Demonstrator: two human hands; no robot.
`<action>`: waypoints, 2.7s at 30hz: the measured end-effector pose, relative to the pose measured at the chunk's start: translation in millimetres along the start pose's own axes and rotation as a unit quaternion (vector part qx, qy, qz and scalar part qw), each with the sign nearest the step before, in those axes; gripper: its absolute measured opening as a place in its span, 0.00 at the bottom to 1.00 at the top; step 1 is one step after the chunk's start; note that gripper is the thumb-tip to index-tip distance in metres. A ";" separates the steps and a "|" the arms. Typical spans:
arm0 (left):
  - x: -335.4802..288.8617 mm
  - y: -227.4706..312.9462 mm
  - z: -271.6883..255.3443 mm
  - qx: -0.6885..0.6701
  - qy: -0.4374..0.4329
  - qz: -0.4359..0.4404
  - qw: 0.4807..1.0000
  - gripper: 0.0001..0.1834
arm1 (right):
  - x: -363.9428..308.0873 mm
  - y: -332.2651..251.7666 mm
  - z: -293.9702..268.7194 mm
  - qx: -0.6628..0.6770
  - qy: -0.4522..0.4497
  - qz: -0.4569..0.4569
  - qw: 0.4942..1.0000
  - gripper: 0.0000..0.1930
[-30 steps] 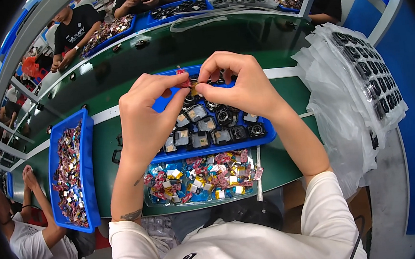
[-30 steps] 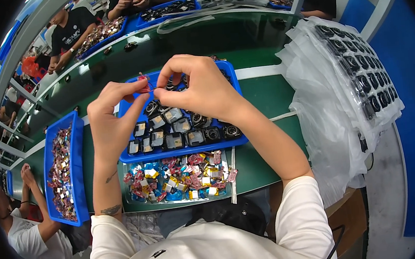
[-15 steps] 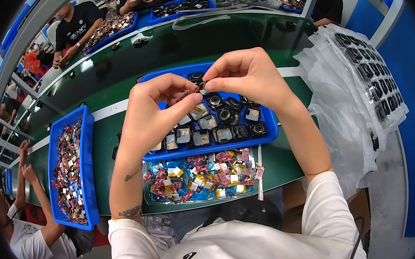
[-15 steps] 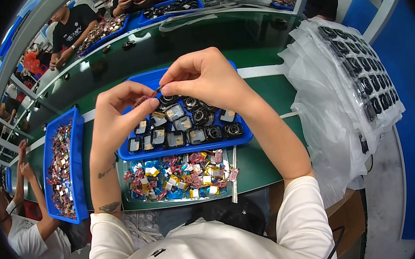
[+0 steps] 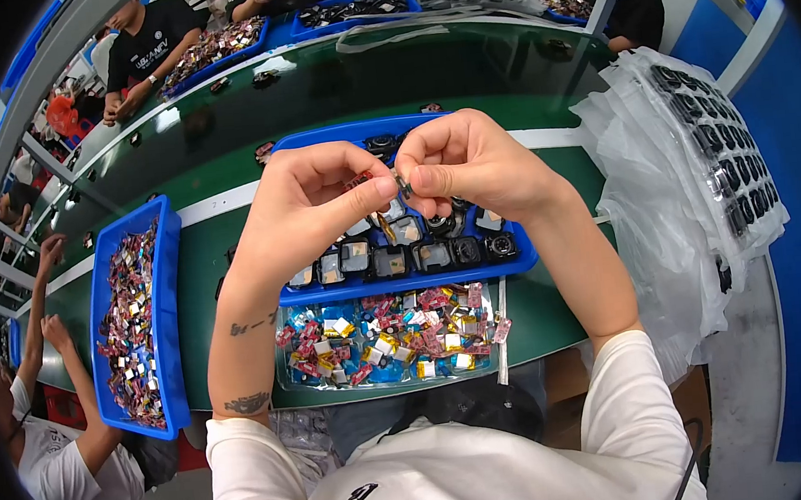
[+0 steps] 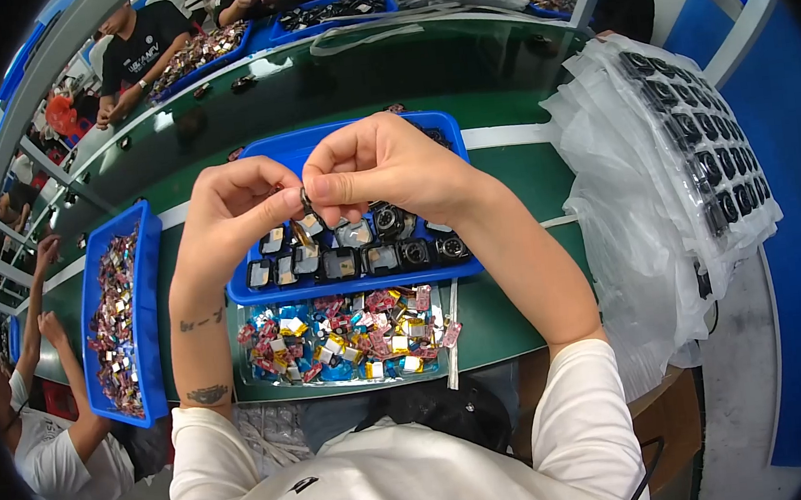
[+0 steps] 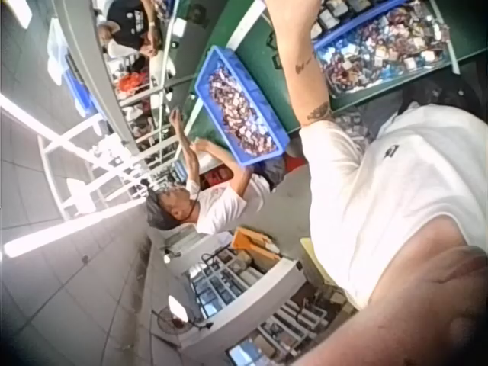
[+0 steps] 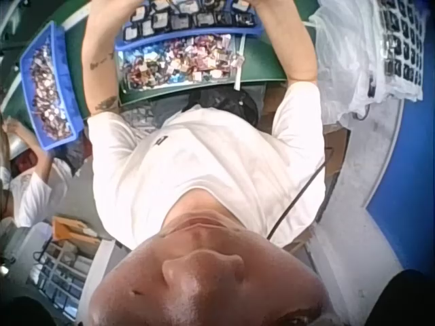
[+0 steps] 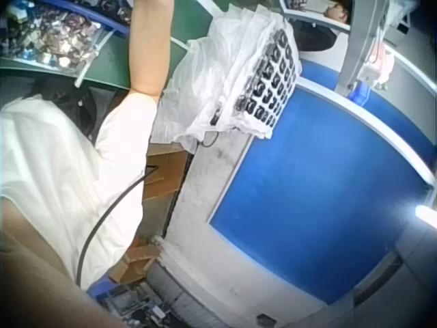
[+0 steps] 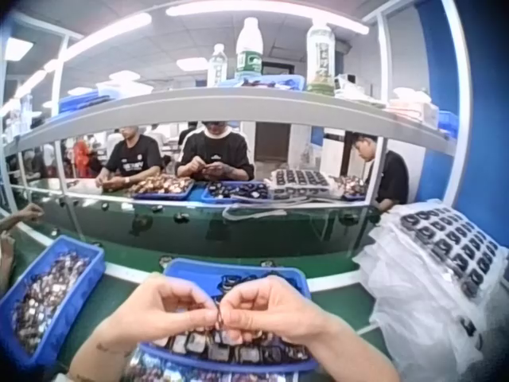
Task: The recorder is seen assembling small electronic components, specifically placing small colored pieces into black circular frames at a factory workstation.
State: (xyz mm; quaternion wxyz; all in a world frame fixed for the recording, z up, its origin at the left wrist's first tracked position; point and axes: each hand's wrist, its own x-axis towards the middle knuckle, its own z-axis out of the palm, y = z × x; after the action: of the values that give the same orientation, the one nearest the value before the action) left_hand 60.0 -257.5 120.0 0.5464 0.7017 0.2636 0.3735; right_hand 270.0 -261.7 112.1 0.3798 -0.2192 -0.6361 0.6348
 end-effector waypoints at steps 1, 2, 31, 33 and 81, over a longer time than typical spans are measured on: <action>-0.1 0.1 -0.8 -0.001 -0.011 -0.005 1.000 0.08 | 0.5 1.0 -1.0 0.010 -0.002 0.002 1.000 0.11; -0.2 0.3 -1.0 -0.002 -0.010 -0.006 1.000 0.08 | 0.8 1.8 -1.6 0.021 -0.004 0.003 1.000 0.11; -0.2 3.2 -2.8 -0.033 0.071 0.042 0.996 0.08 | 3.1 -4.8 9.5 -0.139 0.168 -0.151 0.964 0.08; 0.2 3.8 -1.8 -0.037 0.073 0.036 0.996 0.08 | 2.0 -6.3 7.6 -0.129 0.166 -0.156 0.965 0.08; 4.8 -11.8 13.0 0.045 0.195 0.105 0.974 0.06 | 10.4 4.3 16.7 -0.141 0.242 -0.074 0.957 0.12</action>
State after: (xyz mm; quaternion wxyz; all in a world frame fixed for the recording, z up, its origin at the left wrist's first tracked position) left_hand 73.8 -258.0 108.2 0.4101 0.6629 0.3064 0.5463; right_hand 250.1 -264.0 111.6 0.5339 -0.3700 -0.6225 0.4365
